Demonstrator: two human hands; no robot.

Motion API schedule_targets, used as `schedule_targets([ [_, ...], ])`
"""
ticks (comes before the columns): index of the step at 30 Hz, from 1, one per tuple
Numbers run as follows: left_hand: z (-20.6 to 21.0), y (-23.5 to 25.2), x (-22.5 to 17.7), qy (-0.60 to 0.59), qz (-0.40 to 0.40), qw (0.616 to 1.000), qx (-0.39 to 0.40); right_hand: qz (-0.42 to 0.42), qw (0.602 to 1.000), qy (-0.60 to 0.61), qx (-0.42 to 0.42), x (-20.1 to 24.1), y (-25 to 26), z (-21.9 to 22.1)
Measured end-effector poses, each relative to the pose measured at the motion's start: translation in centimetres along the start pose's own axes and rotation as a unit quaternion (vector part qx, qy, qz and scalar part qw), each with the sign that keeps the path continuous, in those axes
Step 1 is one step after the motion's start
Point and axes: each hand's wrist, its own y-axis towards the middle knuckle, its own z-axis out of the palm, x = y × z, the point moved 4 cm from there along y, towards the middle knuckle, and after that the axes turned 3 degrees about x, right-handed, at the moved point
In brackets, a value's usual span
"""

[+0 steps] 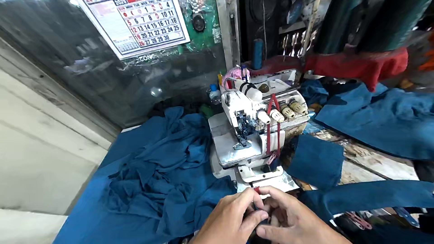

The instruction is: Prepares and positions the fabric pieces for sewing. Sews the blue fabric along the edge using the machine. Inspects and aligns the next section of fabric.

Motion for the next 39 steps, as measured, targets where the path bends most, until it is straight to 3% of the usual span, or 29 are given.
schedule_targets([
  [2, 0.1, 1.0, 0.8, -0.025, -0.023, 0.999, 0.023, 0.028, 0.999, 0.005, -0.035, 0.0, 0.0, 0.0],
  [5, 0.1, 0.4, 1.9, -0.191, -0.040, 0.980, 0.033, 0.050, 0.998, 0.000, -0.038, 0.6, -0.7, -0.8],
  [8, 1.4, -1.0, 2.2, -0.287, -0.024, 0.957, -0.009, 0.040, 0.999, -0.023, -0.021, 0.2, -1.1, -1.7],
  [12, 2.1, -1.1, 2.1, -0.220, -0.026, 0.969, -0.110, 0.021, 0.997, -0.073, -0.010, 0.3, -0.8, -2.2],
  [17, 1.7, 0.0, 1.7, -0.165, -0.016, 0.974, -0.156, 0.031, 0.999, -0.028, 0.000, 1.3, -1.1, -2.6],
  [24, 2.8, -0.6, 2.4, -0.334, -0.038, 0.941, -0.046, 0.000, 1.000, -0.016, -0.017, 0.3, -0.8, -2.5],
  [31, 3.6, -0.5, 3.6, -0.277, -0.118, 0.945, -0.125, 0.049, 0.996, -0.074, -0.007, 1.8, -0.6, -2.4],
  [36, 5.6, -1.1, 3.4, -0.442, -0.001, 0.896, -0.039, 0.047, 0.997, -0.054, 0.016, 2.2, -1.1, -2.4],
  [39, 6.5, -1.1, 3.0, -0.463, 0.006, 0.885, -0.042, 0.032, 0.999, -0.025, 0.021, 2.2, -1.3, -2.3],
])
